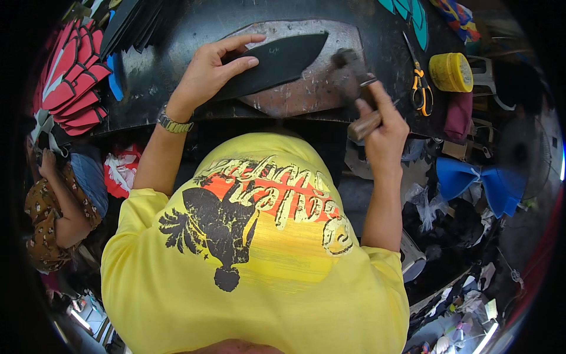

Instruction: The person uses a small knife to cut the edges of teal and black foam pieces on a workbench. They then use scissors to trim the edges of black foam pieces. The person stacks the finished pieces on the table.

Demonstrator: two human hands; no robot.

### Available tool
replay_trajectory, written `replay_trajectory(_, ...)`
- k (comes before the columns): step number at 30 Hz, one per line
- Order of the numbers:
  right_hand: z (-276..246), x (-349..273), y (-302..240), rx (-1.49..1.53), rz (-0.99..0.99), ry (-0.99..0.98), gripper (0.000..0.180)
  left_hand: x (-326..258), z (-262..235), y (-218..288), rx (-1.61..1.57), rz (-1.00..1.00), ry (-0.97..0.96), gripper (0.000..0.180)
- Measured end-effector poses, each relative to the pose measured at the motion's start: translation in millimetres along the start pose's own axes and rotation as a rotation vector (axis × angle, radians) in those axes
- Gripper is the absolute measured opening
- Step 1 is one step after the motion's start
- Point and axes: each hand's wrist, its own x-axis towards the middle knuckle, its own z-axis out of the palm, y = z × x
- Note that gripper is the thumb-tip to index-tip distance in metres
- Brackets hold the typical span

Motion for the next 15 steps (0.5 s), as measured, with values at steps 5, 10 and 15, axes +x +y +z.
replay_trajectory(5,-8,41,22,-0.478,0.057,0.177,0.043,23,16,1,-0.689,-0.138,-0.023,0.051)
replay_trajectory(10,22,76,-5,0.433,0.023,0.147,0.034,61,35,12,-1.111,-0.222,0.001,0.043)
replay_trajectory(15,70,142,-32,0.786,0.247,-0.014,0.018,107,41,14,-1.050,-0.169,0.009,0.034)
